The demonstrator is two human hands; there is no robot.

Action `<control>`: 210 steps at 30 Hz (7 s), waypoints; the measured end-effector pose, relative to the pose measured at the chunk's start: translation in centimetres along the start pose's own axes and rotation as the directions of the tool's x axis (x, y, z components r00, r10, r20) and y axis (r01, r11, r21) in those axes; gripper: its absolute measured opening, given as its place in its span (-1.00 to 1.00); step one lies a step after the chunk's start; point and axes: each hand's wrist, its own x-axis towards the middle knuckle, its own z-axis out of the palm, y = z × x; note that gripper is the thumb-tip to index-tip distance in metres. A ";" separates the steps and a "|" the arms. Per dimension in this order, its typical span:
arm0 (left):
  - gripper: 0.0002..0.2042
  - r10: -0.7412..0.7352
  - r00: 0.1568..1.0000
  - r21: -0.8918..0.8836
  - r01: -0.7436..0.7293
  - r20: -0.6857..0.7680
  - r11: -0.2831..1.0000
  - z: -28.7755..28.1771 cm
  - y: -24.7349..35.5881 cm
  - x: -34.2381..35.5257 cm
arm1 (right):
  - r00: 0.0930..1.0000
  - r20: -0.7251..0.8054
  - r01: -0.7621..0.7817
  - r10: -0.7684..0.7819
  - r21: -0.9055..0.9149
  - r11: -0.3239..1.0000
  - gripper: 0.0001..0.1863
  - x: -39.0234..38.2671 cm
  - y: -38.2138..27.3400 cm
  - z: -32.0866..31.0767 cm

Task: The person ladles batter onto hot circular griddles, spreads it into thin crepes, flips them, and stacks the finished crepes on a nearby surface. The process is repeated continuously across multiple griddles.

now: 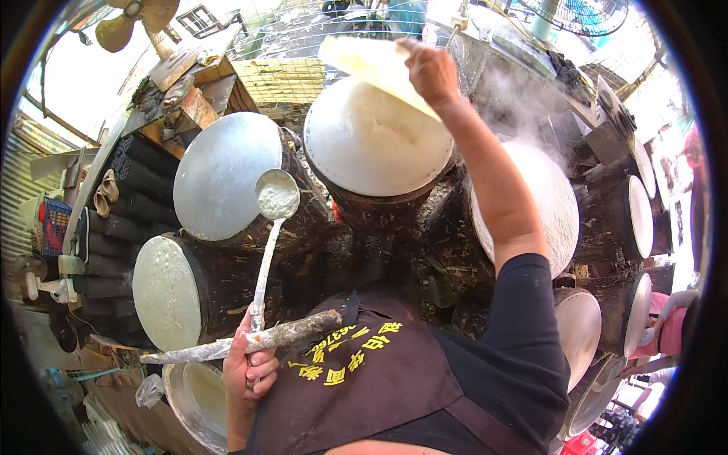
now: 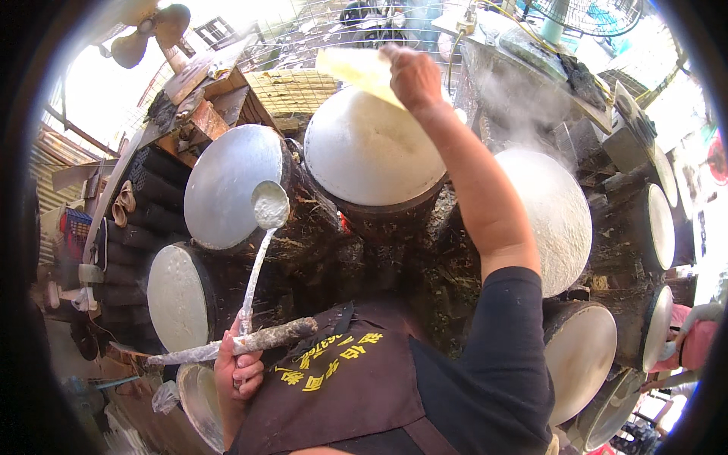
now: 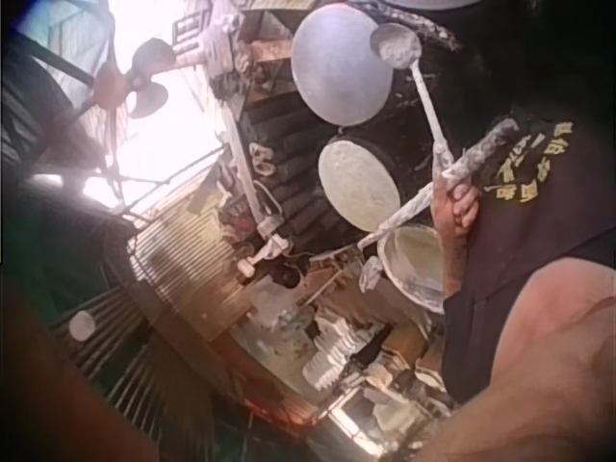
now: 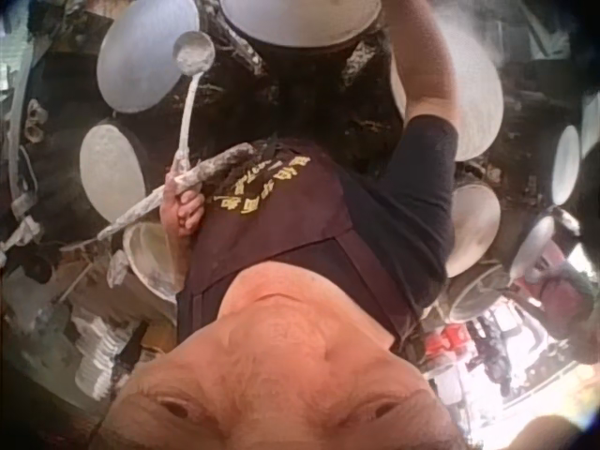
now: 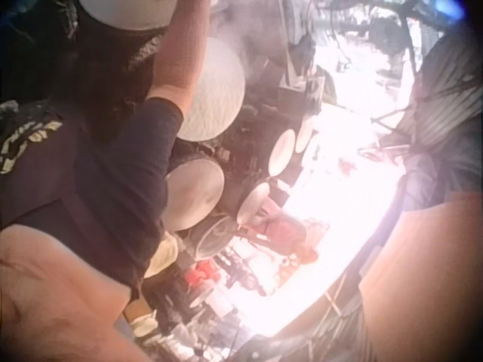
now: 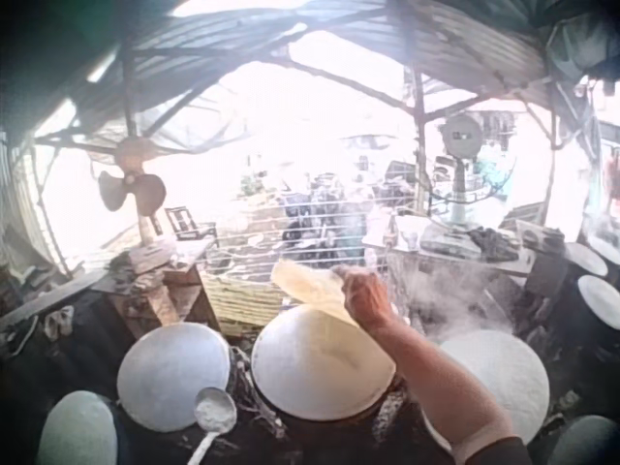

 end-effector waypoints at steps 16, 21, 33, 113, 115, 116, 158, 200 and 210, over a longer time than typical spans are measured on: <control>-0.48 0.051 0.995 0.447 -0.086 0.089 0.891 -3.3 4.3 -3.1 | 0.961 -0.103 -0.234 0.257 0.194 0.953 -0.64 -22.5 -17.2 -21.7; -0.39 -0.258 0.961 0.732 0.104 0.100 0.673 -4.4 5.4 -3.9 | 0.859 -0.095 -0.503 0.503 0.034 0.864 -0.63 -36.8 -20.5 -24.3; -0.49 -0.625 0.781 0.626 0.490 -0.006 0.606 -4.5 0.2 -7.1 | 0.352 -0.472 -0.855 0.808 0.190 0.483 -0.64 -61.5 -24.2 -41.7; -0.35 0.665 0.746 0.855 0.376 -0.050 -0.358 -61.3 -3.1 -39.5 | 0.430 0.887 -0.445 -0.169 0.371 0.815 -0.49 -64.8 -53.3 -11.9; -0.36 0.626 0.767 0.958 0.264 -0.141 -0.108 -63.5 -4.1 -38.4 | 0.432 0.887 -0.445 -0.159 0.364 0.819 -0.52 -65.0 -53.1 -12.3; -0.36 0.491 0.804 0.933 0.213 -0.336 0.290 -63.1 -5.3 -38.2 | 0.379 0.917 -0.452 -0.126 0.303 0.839 -0.52 -65.6 -52.0 -12.4; -0.65 0.354 0.916 -0.413 -0.400 -0.185 0.818 -35.3 -14.4 -40.5 | 0.551 0.497 -0.164 -0.671 0.853 0.496 -0.37 -61.2 -46.7 -13.9; -0.48 0.601 0.613 -0.239 -0.775 -0.513 0.585 -44.4 -15.5 -27.6 | 0.737 0.676 -0.393 -0.002 0.431 0.812 -0.41 -83.5 -23.1 23.1; -0.46 0.625 0.615 -0.251 -0.779 -0.480 0.574 -43.6 -15.7 -28.1 | 0.727 0.686 -0.359 -0.014 0.397 0.845 -0.40 -83.5 -24.4 23.3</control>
